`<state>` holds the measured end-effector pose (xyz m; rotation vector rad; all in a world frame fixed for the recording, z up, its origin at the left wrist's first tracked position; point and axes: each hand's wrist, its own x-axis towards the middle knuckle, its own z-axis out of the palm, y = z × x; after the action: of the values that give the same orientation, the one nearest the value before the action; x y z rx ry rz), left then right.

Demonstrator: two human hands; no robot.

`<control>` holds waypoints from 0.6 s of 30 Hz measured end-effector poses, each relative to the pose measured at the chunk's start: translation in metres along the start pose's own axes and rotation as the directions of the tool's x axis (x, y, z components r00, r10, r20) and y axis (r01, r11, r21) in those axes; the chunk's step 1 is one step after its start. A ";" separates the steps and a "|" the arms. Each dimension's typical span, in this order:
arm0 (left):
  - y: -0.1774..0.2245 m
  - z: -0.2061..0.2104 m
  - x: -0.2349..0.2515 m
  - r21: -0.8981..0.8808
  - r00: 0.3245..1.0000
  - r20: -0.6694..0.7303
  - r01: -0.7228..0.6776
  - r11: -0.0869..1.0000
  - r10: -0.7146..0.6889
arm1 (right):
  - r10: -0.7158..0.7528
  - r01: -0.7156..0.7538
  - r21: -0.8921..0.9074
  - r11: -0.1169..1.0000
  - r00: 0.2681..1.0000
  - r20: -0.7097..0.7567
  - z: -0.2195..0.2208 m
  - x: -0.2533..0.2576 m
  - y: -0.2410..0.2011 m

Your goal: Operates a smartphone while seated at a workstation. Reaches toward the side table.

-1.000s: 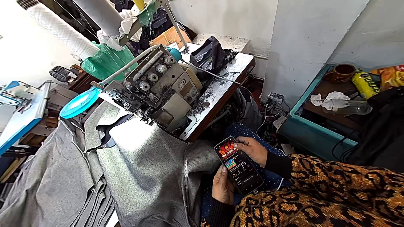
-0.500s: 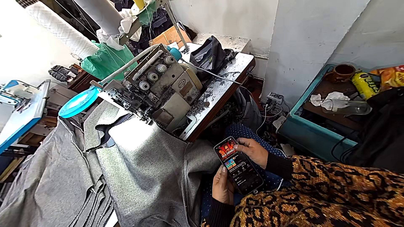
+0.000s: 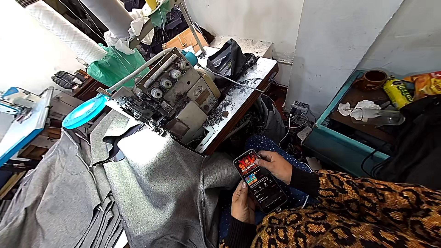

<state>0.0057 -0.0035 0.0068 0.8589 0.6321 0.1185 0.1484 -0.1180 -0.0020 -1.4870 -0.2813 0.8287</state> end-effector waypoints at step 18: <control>0.000 0.000 0.000 0.000 1.000 0.005 -0.009 1.000 0.009 | -0.020 0.020 0.014 1.000 1.000 0.000 0.000 0.000 0.003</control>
<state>0.0052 -0.0038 0.0065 0.8618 0.6237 0.1243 0.1478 -0.1187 -0.0045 -1.4690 -0.2898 0.8134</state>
